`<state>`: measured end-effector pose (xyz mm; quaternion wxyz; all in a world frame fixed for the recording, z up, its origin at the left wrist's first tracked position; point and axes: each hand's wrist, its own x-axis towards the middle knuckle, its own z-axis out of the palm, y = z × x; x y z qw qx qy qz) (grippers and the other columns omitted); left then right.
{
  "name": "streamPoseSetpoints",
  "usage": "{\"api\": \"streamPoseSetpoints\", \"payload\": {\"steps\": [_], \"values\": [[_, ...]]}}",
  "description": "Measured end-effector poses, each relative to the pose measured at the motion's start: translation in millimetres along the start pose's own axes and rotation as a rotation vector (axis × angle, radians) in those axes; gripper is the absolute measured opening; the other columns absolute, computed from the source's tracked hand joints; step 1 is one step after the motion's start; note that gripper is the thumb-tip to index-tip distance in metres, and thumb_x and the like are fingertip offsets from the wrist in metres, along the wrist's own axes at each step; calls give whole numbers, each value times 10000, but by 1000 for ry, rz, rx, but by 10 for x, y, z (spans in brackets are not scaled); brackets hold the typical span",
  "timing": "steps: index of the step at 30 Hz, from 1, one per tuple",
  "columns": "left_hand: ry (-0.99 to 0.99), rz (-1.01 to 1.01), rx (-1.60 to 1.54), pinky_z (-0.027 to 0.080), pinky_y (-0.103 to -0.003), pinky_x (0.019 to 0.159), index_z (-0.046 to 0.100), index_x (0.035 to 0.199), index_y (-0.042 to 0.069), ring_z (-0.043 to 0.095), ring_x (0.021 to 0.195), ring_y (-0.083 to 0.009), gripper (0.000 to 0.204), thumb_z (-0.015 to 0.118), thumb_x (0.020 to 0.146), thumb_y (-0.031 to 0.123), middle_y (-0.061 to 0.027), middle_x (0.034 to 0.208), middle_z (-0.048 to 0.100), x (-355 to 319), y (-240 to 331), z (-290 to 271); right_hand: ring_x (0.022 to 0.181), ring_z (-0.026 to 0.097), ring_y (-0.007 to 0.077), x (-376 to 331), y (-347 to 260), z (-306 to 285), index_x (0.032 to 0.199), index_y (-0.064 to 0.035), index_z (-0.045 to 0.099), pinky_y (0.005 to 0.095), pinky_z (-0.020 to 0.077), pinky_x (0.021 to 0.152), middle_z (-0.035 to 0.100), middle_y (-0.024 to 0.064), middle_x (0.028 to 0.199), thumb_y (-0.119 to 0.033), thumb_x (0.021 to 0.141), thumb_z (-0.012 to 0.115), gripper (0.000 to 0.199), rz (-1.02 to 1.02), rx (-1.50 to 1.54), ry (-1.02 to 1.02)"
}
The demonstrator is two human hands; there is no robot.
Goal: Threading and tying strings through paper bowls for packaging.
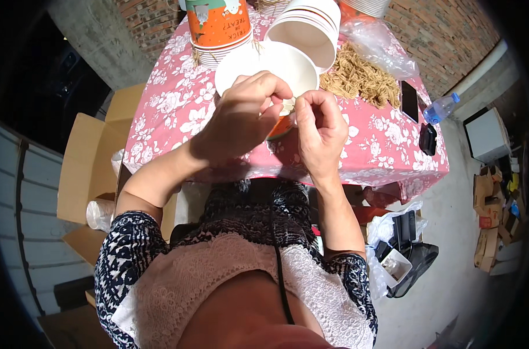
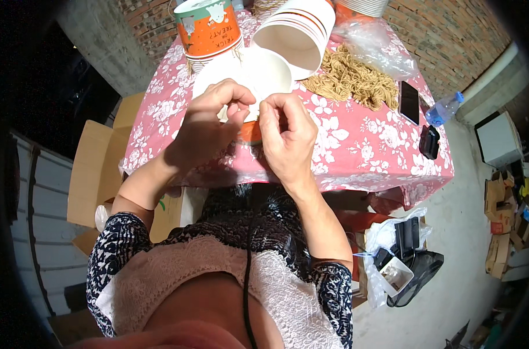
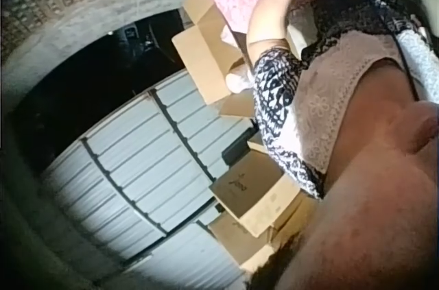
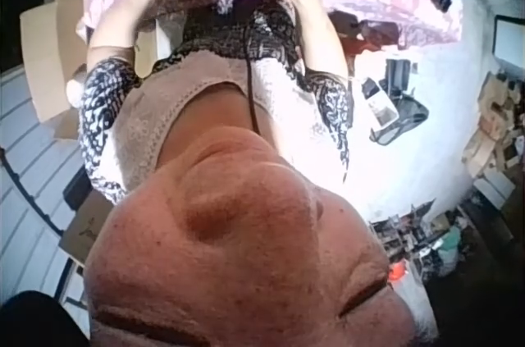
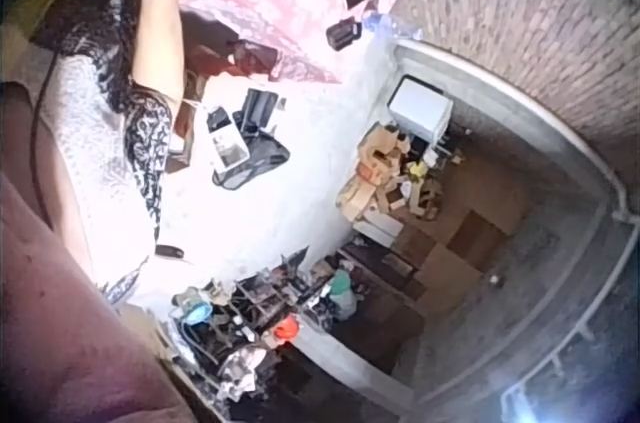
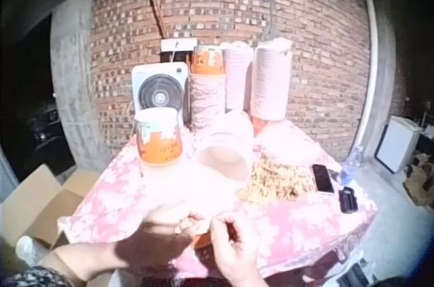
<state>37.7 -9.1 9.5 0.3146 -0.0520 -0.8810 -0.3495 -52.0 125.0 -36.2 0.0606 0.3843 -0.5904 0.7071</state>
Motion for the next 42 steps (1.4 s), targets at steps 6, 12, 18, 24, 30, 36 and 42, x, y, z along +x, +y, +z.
{"api": "streamPoseSetpoints", "payload": {"steps": [6, 12, 18, 24, 30, 36, 42], "values": [[98, 142, 33, 457, -382, 802, 626, 1011, 5, 620, 772, -229, 172, 584, 904, 133, -81, 927, 651, -77, 8, 72, 617, 522, 112, -8, -113, 20, 900, 2, 601, 268, 440, 566, 575, 53, 719, 18, 865, 663, 73, 67, -105, 31], [154, 160, 30, 463, -381, 800, 627, 1061, -7, 613, 782, -225, 213, 590, 891, 117, -87, 933, 651, -86, -25, 89, 619, 548, 167, -36, -225, -21, 867, 4, 624, 299, 452, 575, 557, 89, 738, 22, 836, 685, 71, -116, -289, -29], [173, 143, 21, 464, -381, 791, 628, 1053, -6, 607, 780, -231, 205, 599, 877, 96, -88, 915, 651, -67, -24, 101, 649, 535, 152, -81, -312, -47, 877, 0, 676, 285, 439, 585, 543, 66, 743, 27, 825, 697, 63, -41, -253, -73], [157, 224, 28, 458, -387, 802, 633, 926, 12, 612, 812, -253, 94, 604, 845, 48, -85, 883, 652, -47, -115, 74, 687, 478, 86, -73, -215, -69, 883, 20, 684, 227, 402, 629, 535, 10, 762, 9, 865, 681, 21, 87, 7, -76], [102, 302, 138, 401, -504, 971, 631, 915, 48, 625, 896, -273, 76, 601, 847, 66, -79, 902, 645, -71, -45, 60, 684, 465, 61, -99, -206, -64, 885, 25, 681, 211, 387, 619, 527, -6, 768, -8, 885, 675, 34, 262, 155, -26], [57, 284, 162, 288, -610, 1078, 605, 889, 66, 620, 953, -262, 60, 582, 882, 122, -69, 927, 638, -87, -142, 73, 679, 475, 67, -83, -222, -65, 866, 24, 664, 220, 394, 615, 539, 0, 779, -11, 896, 661, 46, 326, 173, -22], [34, 309, 213, 272, -638, 1067, 571, 841, 58, 612, 948, -264, 71, 576, 884, 114, -72, 938, 627, -79, -142, -72, 681, 495, 141, -64, 54, -251, 758, 9, 539, 286, 417, 616, 507, 46, 737, -20, 912, 628, 181, 153, -95, 85]]}}
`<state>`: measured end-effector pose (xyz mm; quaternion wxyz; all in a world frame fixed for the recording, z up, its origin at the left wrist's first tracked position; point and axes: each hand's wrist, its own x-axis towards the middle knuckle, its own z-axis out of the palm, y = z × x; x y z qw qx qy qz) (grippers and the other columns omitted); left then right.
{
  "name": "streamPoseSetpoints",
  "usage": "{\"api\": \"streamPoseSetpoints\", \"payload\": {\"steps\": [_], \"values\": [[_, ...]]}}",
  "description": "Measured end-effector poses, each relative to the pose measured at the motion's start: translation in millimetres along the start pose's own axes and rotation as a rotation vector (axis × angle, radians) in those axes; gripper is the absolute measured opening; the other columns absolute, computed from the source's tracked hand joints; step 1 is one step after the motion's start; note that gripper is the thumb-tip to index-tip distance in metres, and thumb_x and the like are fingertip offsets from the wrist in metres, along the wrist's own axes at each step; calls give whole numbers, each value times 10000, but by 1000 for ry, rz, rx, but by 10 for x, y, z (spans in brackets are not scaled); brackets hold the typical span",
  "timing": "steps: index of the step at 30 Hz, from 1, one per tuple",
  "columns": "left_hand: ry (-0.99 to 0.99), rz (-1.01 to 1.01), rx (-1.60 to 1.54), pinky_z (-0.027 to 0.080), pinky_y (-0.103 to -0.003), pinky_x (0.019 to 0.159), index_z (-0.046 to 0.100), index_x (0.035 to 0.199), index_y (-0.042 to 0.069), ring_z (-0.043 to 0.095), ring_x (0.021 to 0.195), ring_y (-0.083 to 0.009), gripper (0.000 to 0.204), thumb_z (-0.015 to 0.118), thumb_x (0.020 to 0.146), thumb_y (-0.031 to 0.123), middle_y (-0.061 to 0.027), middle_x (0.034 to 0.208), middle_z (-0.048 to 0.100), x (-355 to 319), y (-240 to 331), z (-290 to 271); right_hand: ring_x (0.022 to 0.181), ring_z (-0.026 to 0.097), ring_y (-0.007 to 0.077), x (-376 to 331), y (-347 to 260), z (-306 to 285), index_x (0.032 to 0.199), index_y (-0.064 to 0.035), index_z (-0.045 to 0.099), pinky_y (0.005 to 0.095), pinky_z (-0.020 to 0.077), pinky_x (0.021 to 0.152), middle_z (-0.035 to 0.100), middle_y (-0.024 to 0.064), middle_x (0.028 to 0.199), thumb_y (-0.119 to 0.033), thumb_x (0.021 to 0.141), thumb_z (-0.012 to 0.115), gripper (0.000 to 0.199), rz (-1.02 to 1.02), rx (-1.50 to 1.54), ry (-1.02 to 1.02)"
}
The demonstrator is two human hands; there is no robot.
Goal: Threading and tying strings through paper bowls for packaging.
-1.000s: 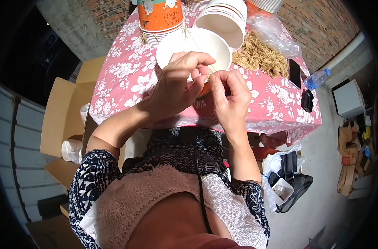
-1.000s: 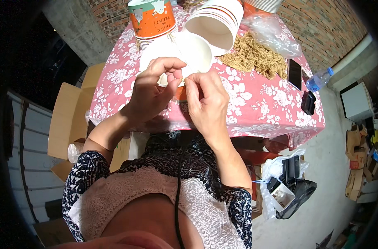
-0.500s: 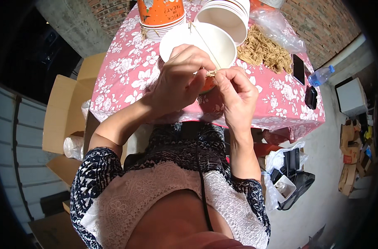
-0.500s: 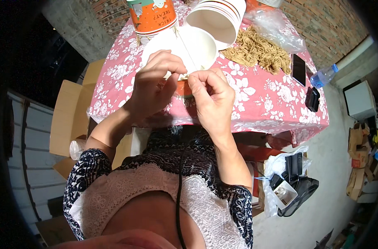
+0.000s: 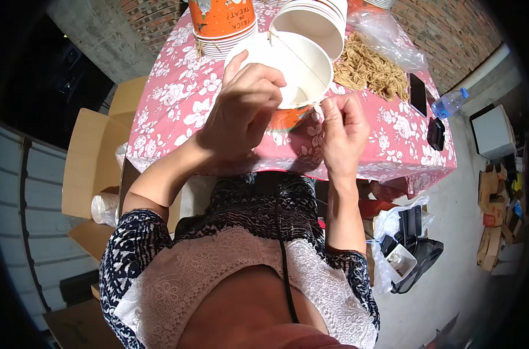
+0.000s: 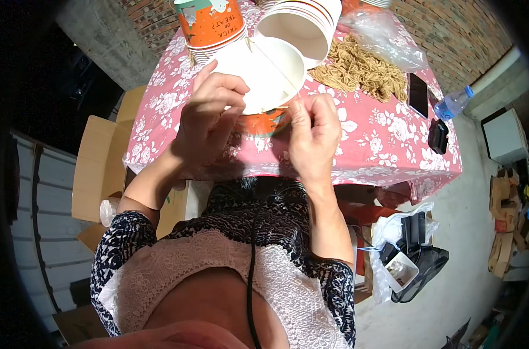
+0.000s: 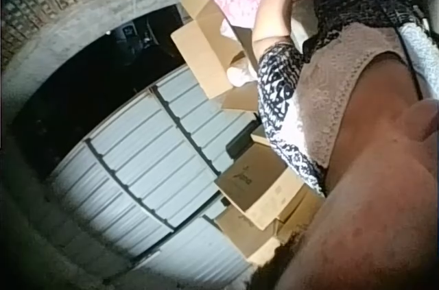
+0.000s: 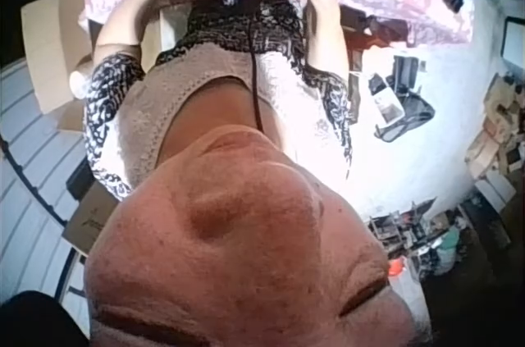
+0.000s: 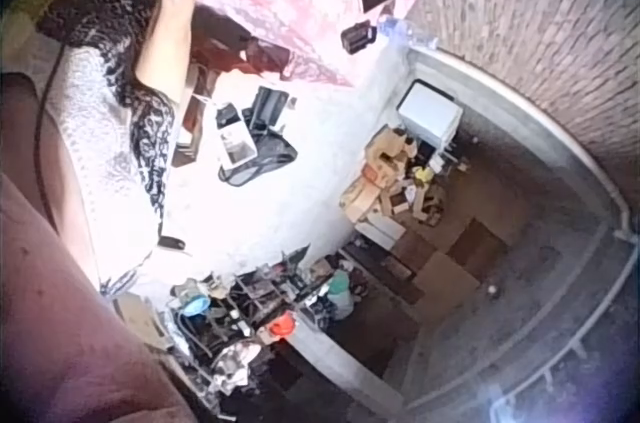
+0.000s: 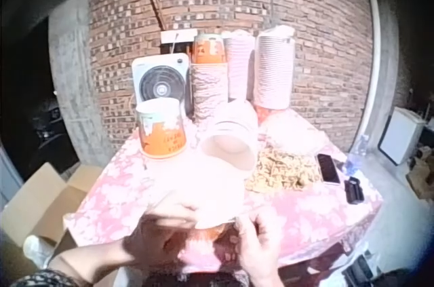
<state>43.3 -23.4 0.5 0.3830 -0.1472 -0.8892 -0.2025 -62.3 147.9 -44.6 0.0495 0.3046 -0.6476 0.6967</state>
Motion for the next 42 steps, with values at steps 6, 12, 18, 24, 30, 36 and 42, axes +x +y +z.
{"api": "streamPoseSetpoints", "payload": {"steps": [6, 12, 18, 24, 30, 36, 42], "values": [[145, -110, 91, 404, -515, 969, 586, 908, 34, 602, 931, -297, 88, 629, 837, 63, -121, 961, 604, -66, -108, -56, 689, 515, 221, -31, -59, 55, 787, 18, 541, 335, 441, 635, 515, 103, 780, 18, 869, 649, 136, -197, -132, -21], [213, -754, 81, 474, -341, 653, 573, 908, -32, 589, 718, -204, 333, 640, 908, 294, -107, 765, 599, -106, -402, -220, 808, 568, 251, -85, -154, -16, 944, 3, 663, 341, 479, 717, 560, 128, 903, 32, 839, 653, 110, -348, -206, -75], [217, -809, -310, 374, -238, 522, 510, 654, 45, 469, 604, -46, 225, 643, 829, 94, 46, 620, 504, -137, -740, -328, 918, 561, 242, -62, -4, -269, 1034, 27, 662, 337, 471, 797, 543, 153, 1058, 11, 893, 598, 155, -353, -307, 72], [-27, -572, 569, 492, -429, 636, 539, 812, 4, 624, 639, -312, 152, 610, 835, 136, -191, 702, 603, 64, -697, -1128, 906, 555, 216, -88, 476, -624, 1020, 32, 664, 318, 463, 790, 565, 119, 989, 29, 919, 567, 140, -230, -333, 144], [-134, -300, 1129, 496, -476, 658, 528, 873, 22, 631, 770, -407, 50, 553, 836, 44, -199, 810, 630, 76, -1014, -1664, 886, 566, 197, -120, 730, -634, 989, 46, 661, 308, 471, 788, 575, 110, 976, -5, 938, 556, 127, -194, -331, 148], [-160, -110, 1347, 513, -451, 645, 571, 846, 17, 666, 741, -355, 56, 562, 813, 60, -192, 778, 648, 390, -1833, -1808, 860, 572, 183, -128, 778, -611, 954, 52, 656, 300, 470, 769, 586, 96, 932, 0, 938, 548, 122, -207, -340, 154], [-227, 144, 1529, 502, -393, 670, 577, 860, 62, 667, 748, -272, 65, 560, 835, 119, -131, 749, 632, 1092, -2164, -1250, 800, 574, 238, -192, 758, -676, 972, 33, 648, 333, 469, 714, 571, 138, 914, 19, 908, 568, 104, -244, -413, 142]]}}
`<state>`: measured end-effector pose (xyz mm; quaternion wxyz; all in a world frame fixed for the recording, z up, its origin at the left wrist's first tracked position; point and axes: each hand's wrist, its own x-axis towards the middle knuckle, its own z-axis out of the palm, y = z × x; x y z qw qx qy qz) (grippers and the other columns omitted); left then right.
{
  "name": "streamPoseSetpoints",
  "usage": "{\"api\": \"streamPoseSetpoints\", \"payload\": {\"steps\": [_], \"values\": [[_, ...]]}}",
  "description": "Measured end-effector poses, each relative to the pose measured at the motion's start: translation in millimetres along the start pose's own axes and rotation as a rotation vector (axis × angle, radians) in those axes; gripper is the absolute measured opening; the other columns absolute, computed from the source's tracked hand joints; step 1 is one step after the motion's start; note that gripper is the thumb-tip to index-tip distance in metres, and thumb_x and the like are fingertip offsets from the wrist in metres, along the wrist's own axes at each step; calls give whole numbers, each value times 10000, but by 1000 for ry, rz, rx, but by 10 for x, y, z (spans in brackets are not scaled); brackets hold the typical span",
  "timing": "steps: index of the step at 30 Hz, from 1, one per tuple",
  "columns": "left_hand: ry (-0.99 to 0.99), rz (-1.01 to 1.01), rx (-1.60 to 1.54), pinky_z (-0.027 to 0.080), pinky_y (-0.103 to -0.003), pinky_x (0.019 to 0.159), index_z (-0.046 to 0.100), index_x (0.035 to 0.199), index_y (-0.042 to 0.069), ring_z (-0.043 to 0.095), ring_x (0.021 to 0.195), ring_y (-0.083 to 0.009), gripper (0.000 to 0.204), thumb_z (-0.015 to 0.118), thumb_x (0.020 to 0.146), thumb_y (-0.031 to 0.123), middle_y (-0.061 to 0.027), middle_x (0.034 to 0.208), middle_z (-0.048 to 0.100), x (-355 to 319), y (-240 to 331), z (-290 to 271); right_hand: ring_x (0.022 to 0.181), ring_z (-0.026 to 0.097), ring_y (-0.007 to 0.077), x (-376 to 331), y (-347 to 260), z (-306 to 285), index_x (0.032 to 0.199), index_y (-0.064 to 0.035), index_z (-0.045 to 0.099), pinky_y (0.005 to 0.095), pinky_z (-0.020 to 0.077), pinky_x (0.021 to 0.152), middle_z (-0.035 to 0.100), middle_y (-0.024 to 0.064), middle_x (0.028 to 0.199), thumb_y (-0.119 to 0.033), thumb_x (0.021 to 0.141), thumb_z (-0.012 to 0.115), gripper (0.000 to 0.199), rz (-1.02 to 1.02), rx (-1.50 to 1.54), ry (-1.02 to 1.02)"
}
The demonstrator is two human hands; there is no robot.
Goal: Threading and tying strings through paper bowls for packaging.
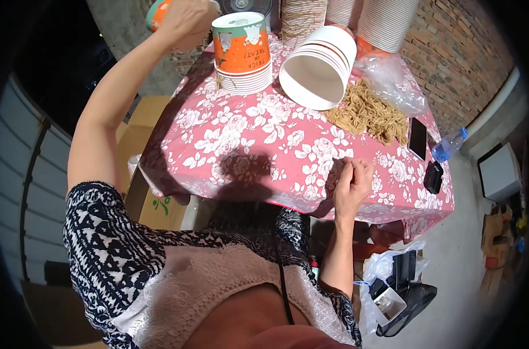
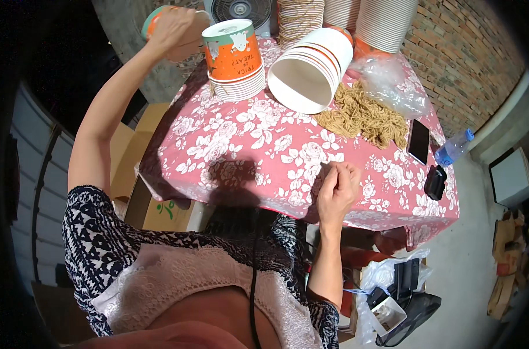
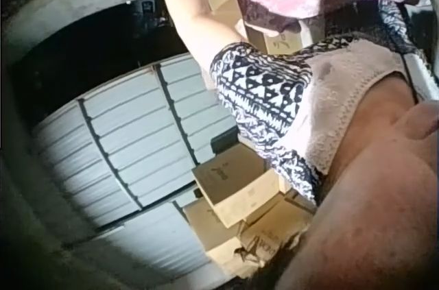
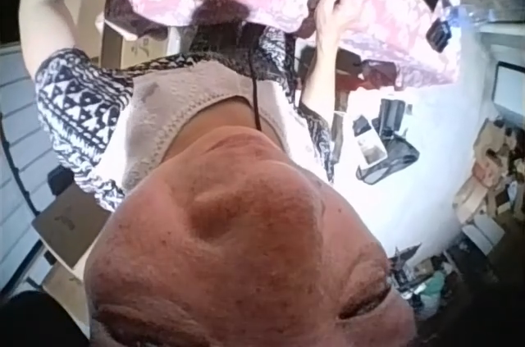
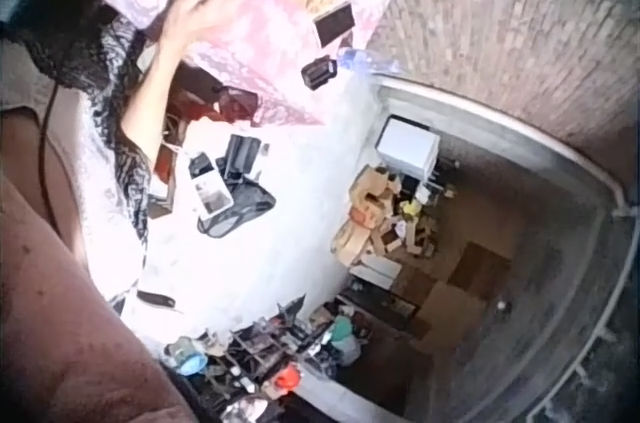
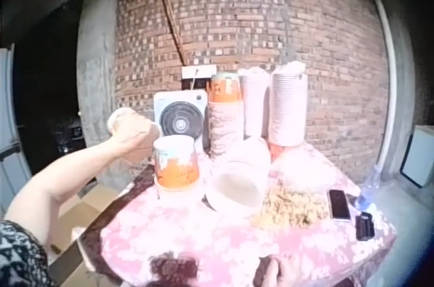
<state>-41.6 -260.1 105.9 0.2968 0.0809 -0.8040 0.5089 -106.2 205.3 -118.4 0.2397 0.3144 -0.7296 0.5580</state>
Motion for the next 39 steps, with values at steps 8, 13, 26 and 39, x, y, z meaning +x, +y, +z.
{"api": "streamPoseSetpoints", "payload": {"steps": [8, 13, 26, 39], "values": [[197, 122, -95, 415, -361, 621, 592, 861, 101, 593, 687, -208, 147, 590, 879, 246, -52, 722, 560, 512, 581, -256, 786, 578, 273, -15, -53, -4, 945, 18, 655, 358, 471, 691, 586, 145, 878, 38, 869, 592, 100, -42, -61, 13], [198, 177, -86, 389, -349, 591, 559, 767, 81, 587, 636, -209, 173, 649, 769, 230, -61, 660, 535, 336, 757, -339, 755, 584, 275, 8, -109, 26, 923, 19, 655, 349, 471, 646, 592, 150, 884, 52, 851, 596, 99, -63, -52, -7], [456, 140, -610, 444, -447, 831, 580, 953, 40, 563, 919, -303, 286, 703, 704, 104, -139, 999, 576, 51, 896, -839, 739, 589, 269, -4, -84, 21, 915, 22, 647, 347, 470, 618, 594, 150, 874, 68, 826, 599, 110, -100, -40, 14], [78, -274, -470, 376, -521, 973, 496, 1353, 46, 533, 1182, -328, 511, 558, 944, 346, -175, 1265, 576, 148, 683, -194, 716, 613, 271, 0, -144, 44, 892, 12, 661, 350, 484, 602, 609, 141, 876, 41, 825, 611, 88, -97, -96, -5]]}}
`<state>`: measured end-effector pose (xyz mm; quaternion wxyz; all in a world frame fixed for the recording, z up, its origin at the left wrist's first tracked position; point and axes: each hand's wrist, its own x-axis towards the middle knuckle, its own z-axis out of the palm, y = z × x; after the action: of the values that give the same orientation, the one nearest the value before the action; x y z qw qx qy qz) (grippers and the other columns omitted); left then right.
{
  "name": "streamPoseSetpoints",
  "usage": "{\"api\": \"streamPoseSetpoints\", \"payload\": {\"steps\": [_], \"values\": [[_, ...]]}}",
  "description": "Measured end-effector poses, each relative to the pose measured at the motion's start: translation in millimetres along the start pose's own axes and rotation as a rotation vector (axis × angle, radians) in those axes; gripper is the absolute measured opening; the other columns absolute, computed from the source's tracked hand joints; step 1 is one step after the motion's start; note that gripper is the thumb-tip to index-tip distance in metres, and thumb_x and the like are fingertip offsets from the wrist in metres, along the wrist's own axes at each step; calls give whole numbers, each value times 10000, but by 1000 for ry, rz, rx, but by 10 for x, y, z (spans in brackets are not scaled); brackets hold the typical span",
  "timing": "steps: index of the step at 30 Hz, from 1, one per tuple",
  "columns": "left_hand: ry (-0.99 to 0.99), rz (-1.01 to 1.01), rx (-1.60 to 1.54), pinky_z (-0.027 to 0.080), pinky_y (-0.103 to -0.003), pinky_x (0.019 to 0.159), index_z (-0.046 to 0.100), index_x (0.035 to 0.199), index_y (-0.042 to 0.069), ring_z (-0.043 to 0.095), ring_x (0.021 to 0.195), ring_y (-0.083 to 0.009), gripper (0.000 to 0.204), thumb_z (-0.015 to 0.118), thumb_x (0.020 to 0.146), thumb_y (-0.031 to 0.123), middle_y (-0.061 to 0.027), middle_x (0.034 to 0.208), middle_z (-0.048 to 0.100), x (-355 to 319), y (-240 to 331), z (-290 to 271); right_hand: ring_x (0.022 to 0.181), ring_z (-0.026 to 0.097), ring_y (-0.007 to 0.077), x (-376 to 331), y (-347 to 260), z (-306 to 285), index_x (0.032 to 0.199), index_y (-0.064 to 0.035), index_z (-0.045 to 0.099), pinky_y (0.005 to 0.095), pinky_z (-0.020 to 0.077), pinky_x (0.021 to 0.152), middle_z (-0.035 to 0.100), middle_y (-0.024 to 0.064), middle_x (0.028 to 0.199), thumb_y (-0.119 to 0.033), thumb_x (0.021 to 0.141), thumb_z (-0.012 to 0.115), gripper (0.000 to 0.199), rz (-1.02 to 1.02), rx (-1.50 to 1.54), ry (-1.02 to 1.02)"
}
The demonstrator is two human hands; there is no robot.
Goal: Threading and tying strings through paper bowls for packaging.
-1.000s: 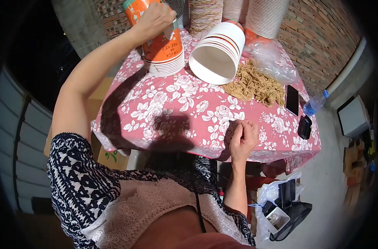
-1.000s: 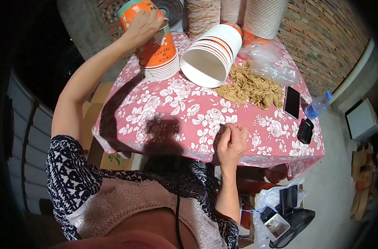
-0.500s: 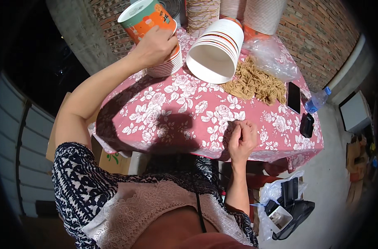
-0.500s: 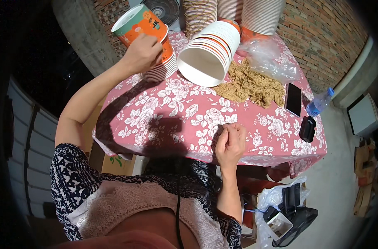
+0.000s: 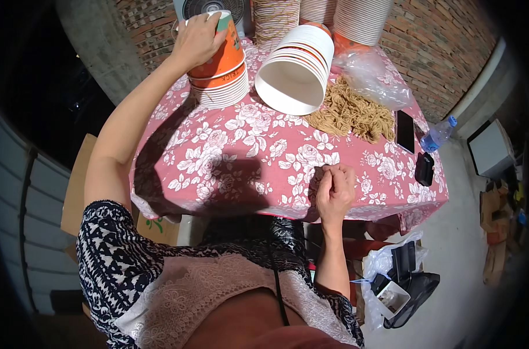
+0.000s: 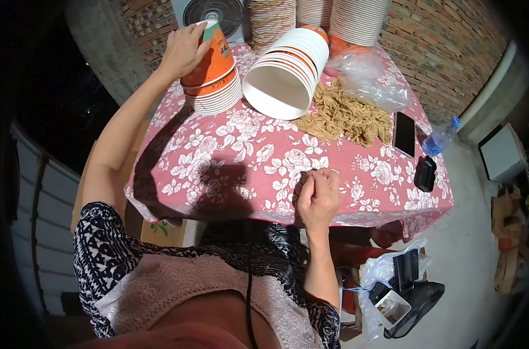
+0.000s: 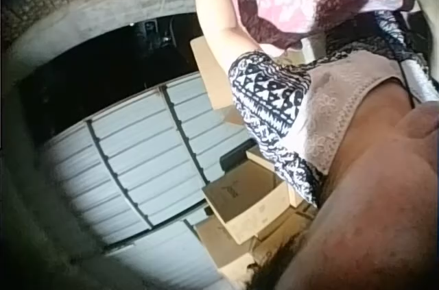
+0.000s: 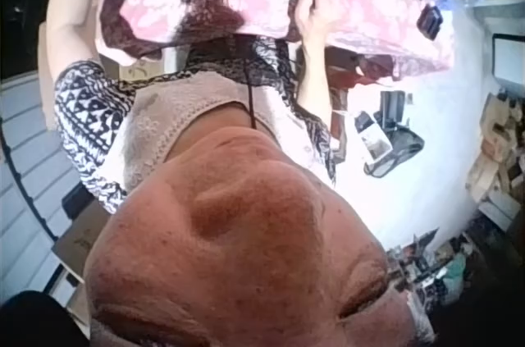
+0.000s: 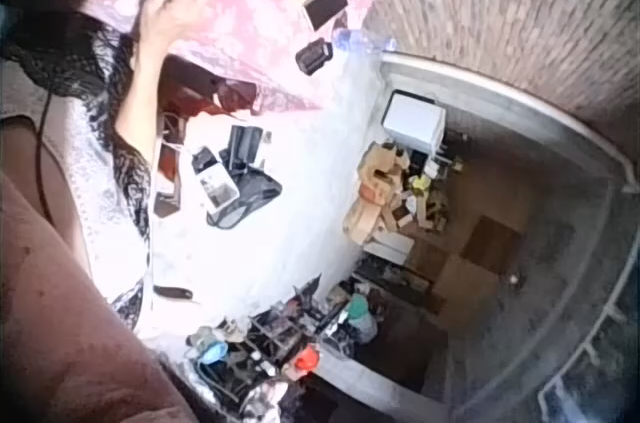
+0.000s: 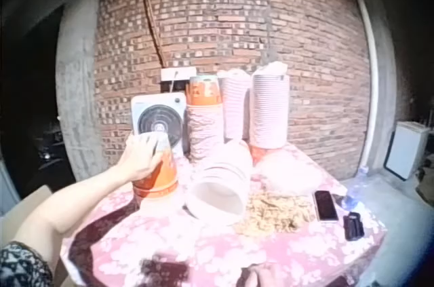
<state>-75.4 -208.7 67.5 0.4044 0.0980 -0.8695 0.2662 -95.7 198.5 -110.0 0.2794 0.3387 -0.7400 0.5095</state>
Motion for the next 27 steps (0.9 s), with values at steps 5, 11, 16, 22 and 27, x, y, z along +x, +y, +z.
{"api": "streamPoseSetpoints", "payload": {"steps": [5, 11, 16, 22, 27], "values": [[-80, -26, -77, 436, -500, 868, 571, 1261, 47, 626, 983, -319, 497, 572, 919, 408, -142, 1024, 653, -144, 156, 118, 706, 613, 266, -20, 12, 6, 895, 10, 666, 347, 486, 601, 612, 138, 873, 37, 825, 614, 91, 20, -12, -6], [109, -1, -85, 437, -495, 801, 638, 1146, 45, 624, 878, -306, 452, 624, 864, 398, -124, 898, 639, -207, 224, 200, 683, 615, 261, -9, -11, 12, 886, 10, 669, 341, 484, 589, 617, 138, 874, 34, 822, 615, 87, 0, -48, 4], [267, -127, 6, 416, -478, 926, 658, 1105, 38, 619, 988, -307, 372, 647, 855, 314, -138, 1037, 663, -186, 367, 269, 682, 623, 266, 4, -23, 40, 856, 7, 671, 350, 490, 585, 622, 137, 880, 20, 815, 625, 62, 16, -72, 5], [337, -169, -22, 363, -548, 991, 671, 1098, 32, 579, 1096, -318, 381, 631, 829, 300, -170, 1132, 640, -171, 384, 331, 689, 618, 276, 19, -44, 51, 855, 5, 665, 353, 493, 592, 612, 131, 865, 12, 814, 635, 51, 21, -83, -10], [277, -149, -58, 291, -565, 1069, 533, 1246, -6, 414, 1298, -386, 485, 641, 825, 210, -235, 1350, 469, -387, 732, 199, 695, 621, 283, 17, -40, 25, 869, 4, 667, 362, 497, 601, 609, 130, 861, -15, 833, 628, 56, 33, -127, -30]]}}
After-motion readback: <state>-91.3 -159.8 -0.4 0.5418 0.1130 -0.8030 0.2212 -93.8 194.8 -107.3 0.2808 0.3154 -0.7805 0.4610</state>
